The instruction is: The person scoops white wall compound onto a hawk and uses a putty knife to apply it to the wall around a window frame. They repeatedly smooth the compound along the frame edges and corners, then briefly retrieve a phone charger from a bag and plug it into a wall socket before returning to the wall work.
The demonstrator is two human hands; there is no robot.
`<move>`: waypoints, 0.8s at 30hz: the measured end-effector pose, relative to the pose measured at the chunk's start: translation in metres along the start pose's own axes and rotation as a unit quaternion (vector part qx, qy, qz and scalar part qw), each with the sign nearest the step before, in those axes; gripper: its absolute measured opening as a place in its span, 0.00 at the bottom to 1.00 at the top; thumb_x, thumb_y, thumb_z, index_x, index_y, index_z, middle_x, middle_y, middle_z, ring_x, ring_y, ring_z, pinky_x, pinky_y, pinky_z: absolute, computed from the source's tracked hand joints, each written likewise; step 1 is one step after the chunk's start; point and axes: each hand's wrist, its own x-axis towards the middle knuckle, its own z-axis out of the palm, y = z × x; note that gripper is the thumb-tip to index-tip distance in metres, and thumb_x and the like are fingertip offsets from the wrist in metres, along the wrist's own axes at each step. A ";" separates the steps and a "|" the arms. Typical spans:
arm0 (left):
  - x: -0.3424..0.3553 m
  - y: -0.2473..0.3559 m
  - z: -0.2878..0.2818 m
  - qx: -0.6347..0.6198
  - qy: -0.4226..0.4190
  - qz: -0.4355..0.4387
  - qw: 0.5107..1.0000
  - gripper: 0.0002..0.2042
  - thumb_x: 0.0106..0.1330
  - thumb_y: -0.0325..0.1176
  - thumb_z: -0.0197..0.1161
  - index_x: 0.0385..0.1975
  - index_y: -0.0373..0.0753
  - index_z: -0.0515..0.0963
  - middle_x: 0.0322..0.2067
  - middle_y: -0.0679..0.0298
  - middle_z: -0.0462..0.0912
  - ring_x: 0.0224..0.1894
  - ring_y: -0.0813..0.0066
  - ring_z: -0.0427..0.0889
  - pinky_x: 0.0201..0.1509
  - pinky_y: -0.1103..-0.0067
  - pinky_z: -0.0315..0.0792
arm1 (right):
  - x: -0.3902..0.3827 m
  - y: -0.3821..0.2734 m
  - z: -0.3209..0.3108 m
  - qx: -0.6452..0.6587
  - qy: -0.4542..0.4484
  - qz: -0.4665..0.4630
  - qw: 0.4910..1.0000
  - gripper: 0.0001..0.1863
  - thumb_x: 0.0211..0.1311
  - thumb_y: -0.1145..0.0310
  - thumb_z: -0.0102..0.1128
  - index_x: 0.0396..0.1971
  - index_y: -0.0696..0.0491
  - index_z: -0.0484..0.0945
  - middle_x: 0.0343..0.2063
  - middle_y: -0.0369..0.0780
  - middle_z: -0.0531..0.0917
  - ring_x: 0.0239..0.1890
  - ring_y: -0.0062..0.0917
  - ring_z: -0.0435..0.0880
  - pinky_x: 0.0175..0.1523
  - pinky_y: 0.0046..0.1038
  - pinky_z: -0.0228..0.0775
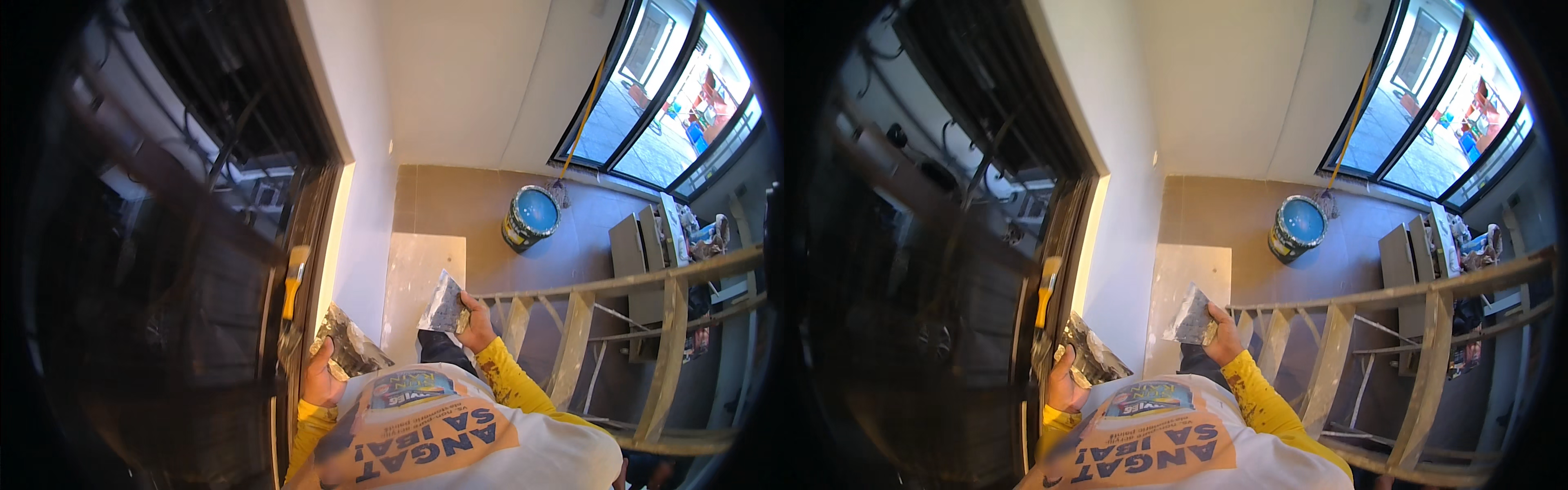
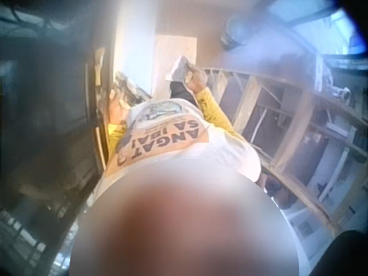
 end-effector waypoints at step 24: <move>0.510 -0.067 0.408 0.133 -0.300 -0.038 0.944 0.21 0.77 0.40 0.60 0.65 0.40 0.70 0.58 0.61 0.80 0.59 0.67 0.81 0.65 0.65 0.75 | 0.096 -0.367 0.114 0.121 -0.059 -0.212 0.968 0.18 0.72 0.66 0.56 0.57 0.59 0.77 0.51 0.47 0.86 0.52 0.37 0.87 0.61 0.42 0.79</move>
